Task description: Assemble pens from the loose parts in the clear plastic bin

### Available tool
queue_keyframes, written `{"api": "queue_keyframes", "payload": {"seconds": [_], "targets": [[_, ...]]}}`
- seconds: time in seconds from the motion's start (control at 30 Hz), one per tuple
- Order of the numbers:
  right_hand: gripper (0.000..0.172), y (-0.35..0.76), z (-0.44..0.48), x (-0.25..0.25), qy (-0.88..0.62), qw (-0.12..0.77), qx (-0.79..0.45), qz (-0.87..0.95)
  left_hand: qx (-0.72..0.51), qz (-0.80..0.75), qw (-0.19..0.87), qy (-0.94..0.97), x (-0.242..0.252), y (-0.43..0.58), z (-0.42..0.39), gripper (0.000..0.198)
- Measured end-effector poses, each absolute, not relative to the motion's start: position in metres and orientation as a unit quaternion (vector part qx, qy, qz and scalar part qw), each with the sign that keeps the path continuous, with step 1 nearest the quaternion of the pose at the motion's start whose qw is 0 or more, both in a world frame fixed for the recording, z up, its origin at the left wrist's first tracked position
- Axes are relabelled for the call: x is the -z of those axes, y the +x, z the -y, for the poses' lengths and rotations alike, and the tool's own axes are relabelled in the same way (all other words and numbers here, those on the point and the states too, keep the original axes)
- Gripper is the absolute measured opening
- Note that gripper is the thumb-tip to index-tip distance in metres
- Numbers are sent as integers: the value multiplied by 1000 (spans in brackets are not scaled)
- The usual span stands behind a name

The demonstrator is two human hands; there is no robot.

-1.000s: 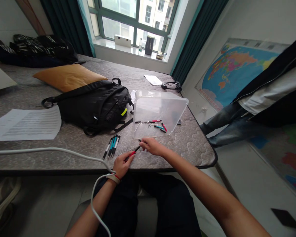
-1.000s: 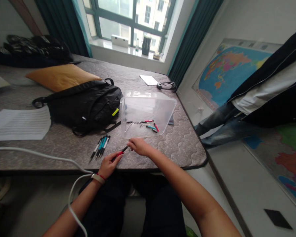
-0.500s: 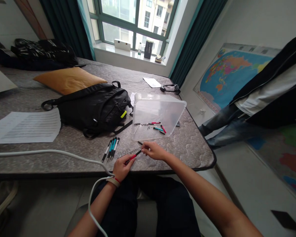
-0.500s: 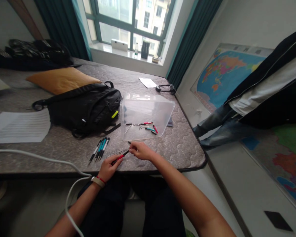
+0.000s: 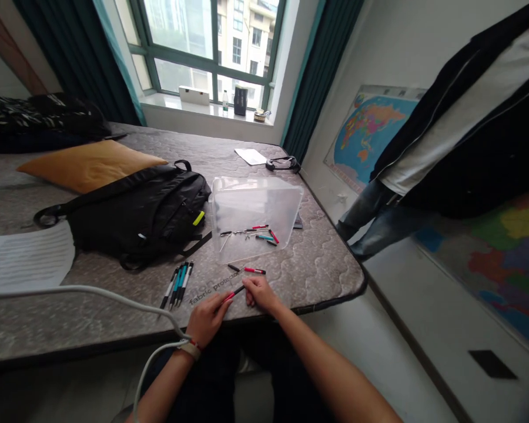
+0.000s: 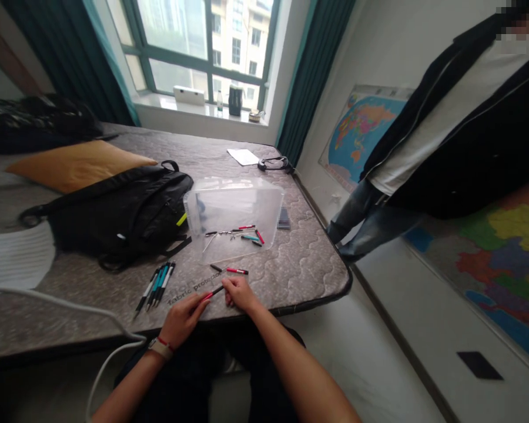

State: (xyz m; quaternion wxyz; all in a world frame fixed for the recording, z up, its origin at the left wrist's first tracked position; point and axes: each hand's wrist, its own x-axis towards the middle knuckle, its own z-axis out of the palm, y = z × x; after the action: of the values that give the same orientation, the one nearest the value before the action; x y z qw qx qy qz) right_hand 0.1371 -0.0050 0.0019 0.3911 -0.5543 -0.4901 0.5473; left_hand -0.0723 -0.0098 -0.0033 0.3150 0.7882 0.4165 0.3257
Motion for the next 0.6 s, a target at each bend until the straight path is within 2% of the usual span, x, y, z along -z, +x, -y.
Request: {"api": "queue_keyframes", "payload": {"seconds": [0.13,0.37,0.47,0.6], "targets": [[44,130,4,0,-580,438,-478,493,-276,-479,363,750,1,-69,1,40],[36,127,5,4,-655,372,-344,560,-191,-478,411,753,-4,-73,-1,53],[33,129,3,5,-673,352,-319,568,-143,-489,401,761,-3,-77,-14,53],[36,133,6,-5,-671,355,-329,561,-146,-432,365,812,-13,-71,-21,47]]}}
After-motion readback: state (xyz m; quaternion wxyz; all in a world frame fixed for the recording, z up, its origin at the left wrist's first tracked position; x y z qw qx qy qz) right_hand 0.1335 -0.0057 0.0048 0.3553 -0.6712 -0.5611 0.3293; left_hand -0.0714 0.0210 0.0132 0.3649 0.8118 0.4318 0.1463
